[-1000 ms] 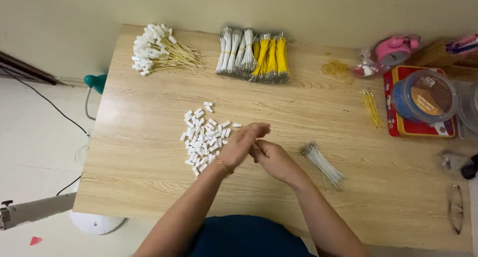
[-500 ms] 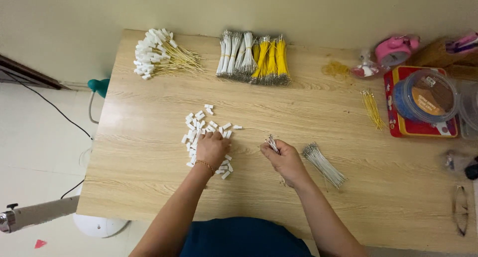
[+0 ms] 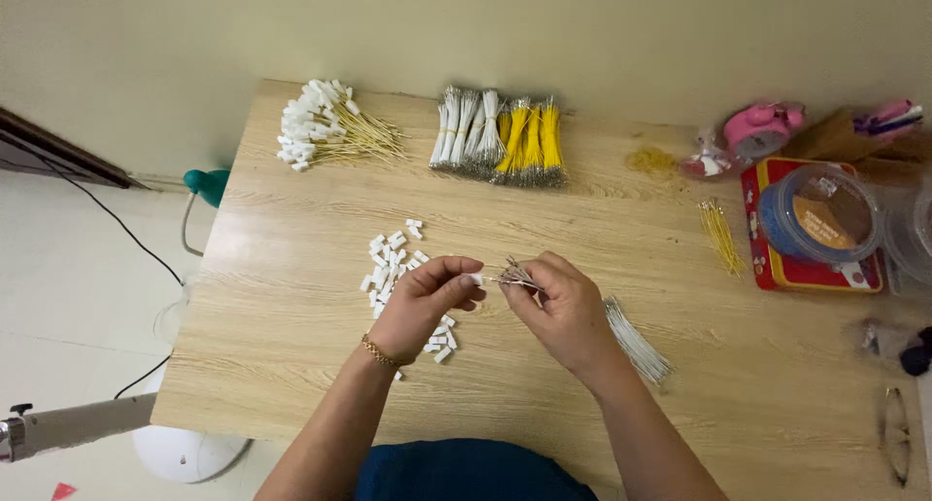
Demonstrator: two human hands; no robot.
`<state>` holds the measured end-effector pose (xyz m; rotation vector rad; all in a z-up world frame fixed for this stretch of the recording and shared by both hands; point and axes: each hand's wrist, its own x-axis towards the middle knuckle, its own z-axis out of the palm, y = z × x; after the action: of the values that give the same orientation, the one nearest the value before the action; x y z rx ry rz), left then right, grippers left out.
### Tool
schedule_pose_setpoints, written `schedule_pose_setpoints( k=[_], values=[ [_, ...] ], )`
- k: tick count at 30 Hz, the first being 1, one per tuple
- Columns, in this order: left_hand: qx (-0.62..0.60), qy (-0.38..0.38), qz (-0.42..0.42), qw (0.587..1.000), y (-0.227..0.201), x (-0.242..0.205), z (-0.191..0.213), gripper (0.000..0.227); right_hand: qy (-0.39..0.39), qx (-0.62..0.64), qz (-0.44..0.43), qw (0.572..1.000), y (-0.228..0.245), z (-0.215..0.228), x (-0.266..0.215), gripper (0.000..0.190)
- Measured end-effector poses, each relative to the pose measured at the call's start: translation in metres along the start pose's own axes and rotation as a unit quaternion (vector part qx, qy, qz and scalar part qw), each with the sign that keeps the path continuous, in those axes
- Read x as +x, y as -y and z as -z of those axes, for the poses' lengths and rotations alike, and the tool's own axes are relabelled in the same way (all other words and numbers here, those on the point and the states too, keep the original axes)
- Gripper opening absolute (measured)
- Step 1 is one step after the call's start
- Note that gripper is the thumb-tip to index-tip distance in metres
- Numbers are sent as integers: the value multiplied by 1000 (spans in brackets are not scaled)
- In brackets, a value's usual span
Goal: Manually assemble small plastic connectors onto wire terminals at a factory workstation.
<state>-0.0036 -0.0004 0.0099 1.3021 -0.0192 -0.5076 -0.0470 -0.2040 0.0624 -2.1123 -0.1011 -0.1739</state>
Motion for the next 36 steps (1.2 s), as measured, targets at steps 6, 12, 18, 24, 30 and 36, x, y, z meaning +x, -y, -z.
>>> schedule_pose_setpoints(
  k=[6, 12, 18, 24, 30, 36],
  values=[
    [-125, 3, -33, 992, 5, -11, -2, 30, 6, -28, -9, 1000, 20, 10, -4, 5],
    [-157, 8, -32, 987, 11, -14, -1, 26, 23, -30, -10, 999, 26, 11, -10, 12],
    [-149, 22, -31, 988, 10, -16, -4, 23, 49, -3, -25, 998, 18, 7, -11, 14],
    [-149, 13, -1, 989, 5, -18, -4, 23, 79, 28, -47, 995, 24, 9, -10, 15],
    [-157, -12, 14, 987, 23, -10, -3, 21, 48, 19, -36, 998, 2, -13, -13, 11],
    [-144, -46, 42, 988, 48, -7, -1, 21, 61, 1, -57, 996, -14, -25, -16, 16]
  ],
)
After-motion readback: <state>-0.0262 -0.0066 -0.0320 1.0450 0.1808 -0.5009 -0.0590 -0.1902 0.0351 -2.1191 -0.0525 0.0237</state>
